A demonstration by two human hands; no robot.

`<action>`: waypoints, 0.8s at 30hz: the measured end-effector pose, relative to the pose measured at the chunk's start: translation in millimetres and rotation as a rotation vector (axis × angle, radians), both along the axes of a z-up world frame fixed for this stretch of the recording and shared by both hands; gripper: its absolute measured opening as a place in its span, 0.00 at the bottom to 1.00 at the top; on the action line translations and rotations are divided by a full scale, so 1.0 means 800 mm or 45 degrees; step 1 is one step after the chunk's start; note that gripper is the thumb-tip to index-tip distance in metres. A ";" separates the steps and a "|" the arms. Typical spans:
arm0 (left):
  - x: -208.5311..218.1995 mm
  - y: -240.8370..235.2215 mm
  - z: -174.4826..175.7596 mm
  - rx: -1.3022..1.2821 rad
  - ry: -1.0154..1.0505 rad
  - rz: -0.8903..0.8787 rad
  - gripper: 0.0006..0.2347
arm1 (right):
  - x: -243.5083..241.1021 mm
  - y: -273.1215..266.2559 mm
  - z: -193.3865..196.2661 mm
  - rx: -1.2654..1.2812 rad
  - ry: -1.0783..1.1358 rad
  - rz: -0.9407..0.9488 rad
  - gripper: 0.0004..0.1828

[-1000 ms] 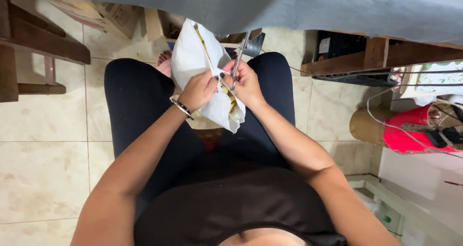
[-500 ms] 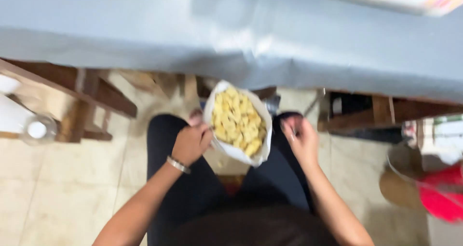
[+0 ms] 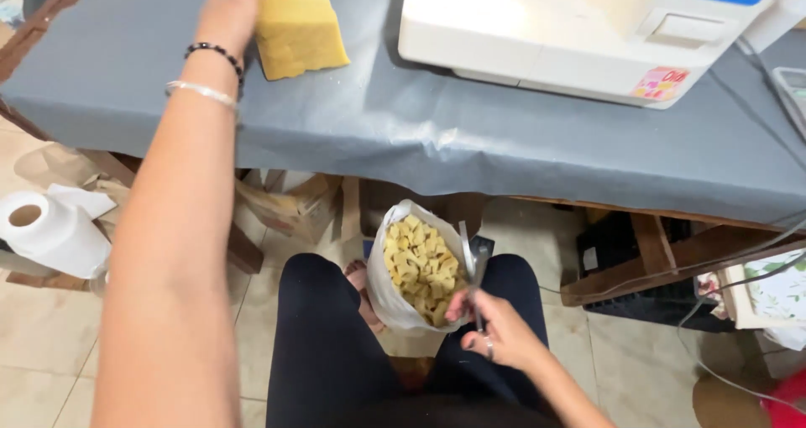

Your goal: Cutting long strips of yellow foam into small pieces using scissors and collecting them in a bag.

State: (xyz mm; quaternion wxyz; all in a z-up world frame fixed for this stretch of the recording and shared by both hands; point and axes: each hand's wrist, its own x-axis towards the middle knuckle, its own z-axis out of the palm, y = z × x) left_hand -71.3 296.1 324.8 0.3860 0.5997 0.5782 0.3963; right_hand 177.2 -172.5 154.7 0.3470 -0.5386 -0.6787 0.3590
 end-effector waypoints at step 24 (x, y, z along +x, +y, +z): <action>-0.047 -0.379 -0.170 0.056 -0.677 -0.673 0.27 | -0.042 0.054 0.088 -0.011 -0.670 0.176 0.57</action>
